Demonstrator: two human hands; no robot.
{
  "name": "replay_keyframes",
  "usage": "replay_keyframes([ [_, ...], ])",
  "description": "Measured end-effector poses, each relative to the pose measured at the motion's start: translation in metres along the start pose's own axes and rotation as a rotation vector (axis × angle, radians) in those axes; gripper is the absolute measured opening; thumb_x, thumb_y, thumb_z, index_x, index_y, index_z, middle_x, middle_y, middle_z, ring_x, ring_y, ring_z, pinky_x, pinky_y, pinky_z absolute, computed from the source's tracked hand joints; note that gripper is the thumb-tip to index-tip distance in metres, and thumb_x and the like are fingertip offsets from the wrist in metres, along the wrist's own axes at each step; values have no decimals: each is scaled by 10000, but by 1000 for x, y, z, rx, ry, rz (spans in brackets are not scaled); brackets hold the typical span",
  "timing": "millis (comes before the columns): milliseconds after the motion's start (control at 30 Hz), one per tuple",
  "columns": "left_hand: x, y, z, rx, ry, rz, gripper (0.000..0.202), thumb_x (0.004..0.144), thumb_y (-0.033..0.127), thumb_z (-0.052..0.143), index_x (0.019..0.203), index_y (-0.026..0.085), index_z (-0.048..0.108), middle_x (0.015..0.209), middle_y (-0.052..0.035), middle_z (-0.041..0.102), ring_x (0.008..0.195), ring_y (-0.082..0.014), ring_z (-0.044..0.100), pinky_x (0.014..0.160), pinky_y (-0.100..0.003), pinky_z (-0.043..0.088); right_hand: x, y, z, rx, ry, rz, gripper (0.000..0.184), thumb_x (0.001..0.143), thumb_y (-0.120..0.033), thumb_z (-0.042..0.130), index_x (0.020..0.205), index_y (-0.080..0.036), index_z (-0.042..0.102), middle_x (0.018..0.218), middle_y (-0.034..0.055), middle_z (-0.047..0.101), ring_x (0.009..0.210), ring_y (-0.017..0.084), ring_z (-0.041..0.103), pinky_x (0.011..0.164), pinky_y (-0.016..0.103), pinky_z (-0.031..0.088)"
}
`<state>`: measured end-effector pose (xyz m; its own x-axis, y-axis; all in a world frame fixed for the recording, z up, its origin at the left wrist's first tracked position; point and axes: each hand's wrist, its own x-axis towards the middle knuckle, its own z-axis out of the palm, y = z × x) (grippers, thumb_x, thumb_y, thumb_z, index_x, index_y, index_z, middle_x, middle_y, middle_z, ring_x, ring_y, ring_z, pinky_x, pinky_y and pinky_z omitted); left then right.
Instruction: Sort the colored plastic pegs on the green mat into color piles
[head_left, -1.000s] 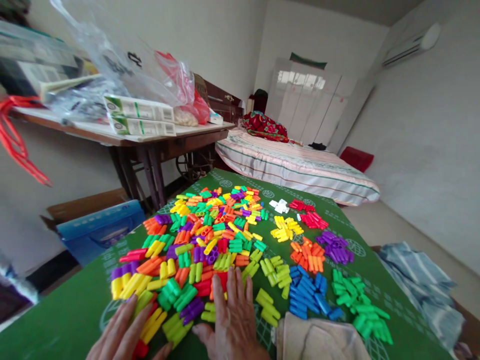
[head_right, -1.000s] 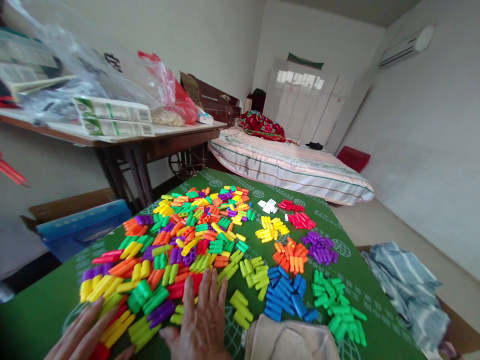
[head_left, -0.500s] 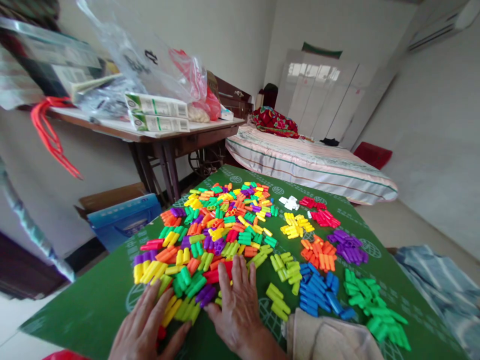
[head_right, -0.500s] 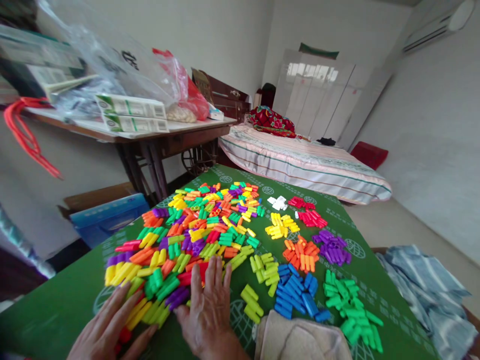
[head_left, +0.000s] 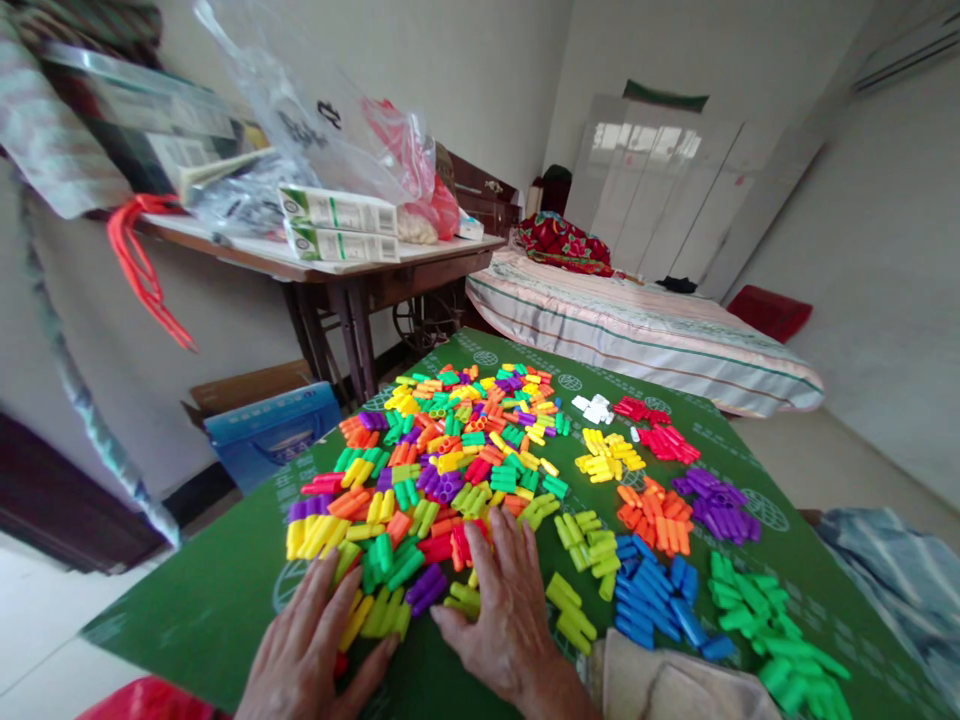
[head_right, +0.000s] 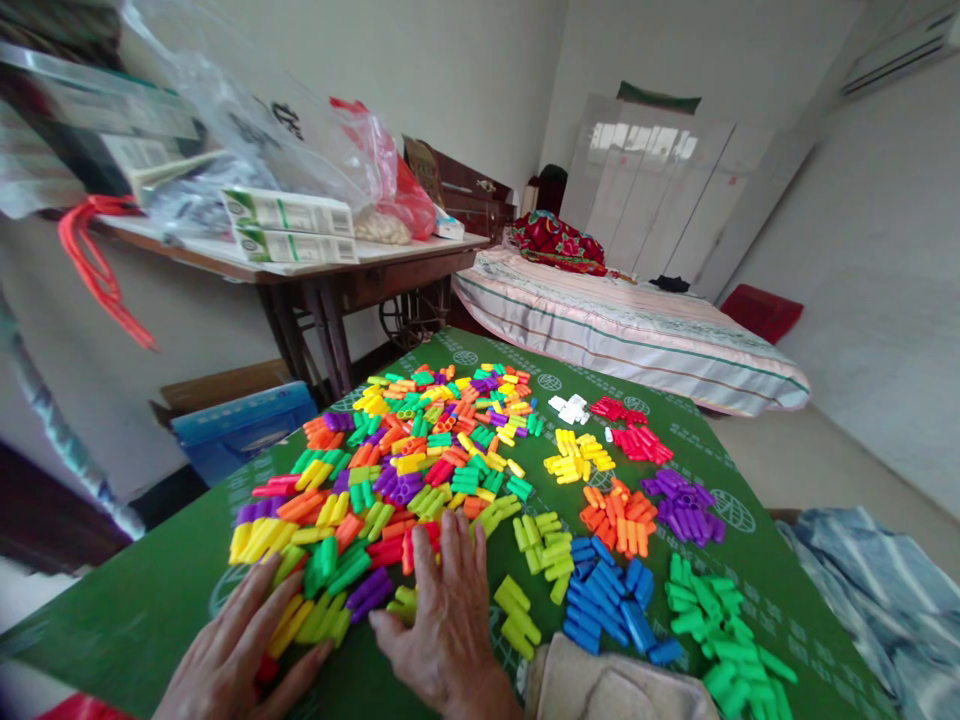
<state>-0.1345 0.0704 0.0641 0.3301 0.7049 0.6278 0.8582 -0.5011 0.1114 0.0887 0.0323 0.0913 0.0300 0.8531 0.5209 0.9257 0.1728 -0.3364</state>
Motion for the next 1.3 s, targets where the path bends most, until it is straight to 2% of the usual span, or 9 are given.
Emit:
replay_keyframes([
  [200,2,2,1,20,7,11,694,768,546,534,1378,255,379,1484,-131,379,1300,-348,435,959,-482,482,8,6,7,-87,20,110,763,734,-515,675,1351,-116,471,1406,240,441,1311,416,378,999,627,360],
  [433,2,7,1,13,-8,8,687,768,550,560,1339,193,427,1467,-169,390,1318,-353,409,983,-476,467,12,-12,28,-58,51,18,677,789,-530,616,1306,-108,503,1354,242,491,1288,395,414,992,608,372],
  [633,6,11,1,-16,-15,-23,649,780,516,568,1322,183,437,1467,-194,374,1322,-364,400,963,-501,476,17,-14,35,-81,80,18,587,829,-466,596,1267,-80,531,1322,267,504,1260,396,439,987,603,367],
  [800,5,17,-16,-91,8,-78,622,813,458,563,1364,229,387,1454,-154,404,1316,-326,418,994,-478,467,8,-13,27,-102,118,-41,607,850,-500,560,1268,-62,520,1317,273,498,1248,403,440,963,605,384],
  [900,-2,8,-37,-129,50,-171,558,838,410,547,1351,251,399,1435,-116,439,1286,-290,462,1009,-446,465,2,-17,18,-92,89,-108,622,842,-521,557,1281,-83,508,1322,260,493,1270,407,411,967,614,372],
  [1000,-26,-27,-58,-71,114,-342,446,846,405,513,1258,238,479,1367,-103,514,1220,-273,525,998,-431,472,-3,-22,12,-81,61,-169,646,837,-546,553,1305,-107,483,1325,243,495,1274,397,410,979,616,358],
  [1067,-55,-59,-67,17,63,-490,419,840,442,468,1177,203,540,1305,-126,560,1192,-290,541,978,-441,479,-5,-26,11,-78,65,-211,654,837,-557,551,1306,-107,476,1322,242,498,1271,393,415,985,618,351],
  [1200,-142,-110,-64,220,-343,-814,502,780,448,413,1100,111,603,1226,-226,586,1133,-364,564,913,-493,487,-9,-35,10,-59,44,-272,630,841,-546,555,1274,-91,495,1309,251,510,1274,392,413,994,614,349],
  [1300,-201,-113,-49,254,-598,-984,629,695,420,470,1175,24,563,1279,-300,513,1196,-434,495,909,-546,455,-12,-40,8,-39,28,-301,600,854,-517,553,1267,-85,500,1300,249,522,1269,385,426,1009,614,340],
])
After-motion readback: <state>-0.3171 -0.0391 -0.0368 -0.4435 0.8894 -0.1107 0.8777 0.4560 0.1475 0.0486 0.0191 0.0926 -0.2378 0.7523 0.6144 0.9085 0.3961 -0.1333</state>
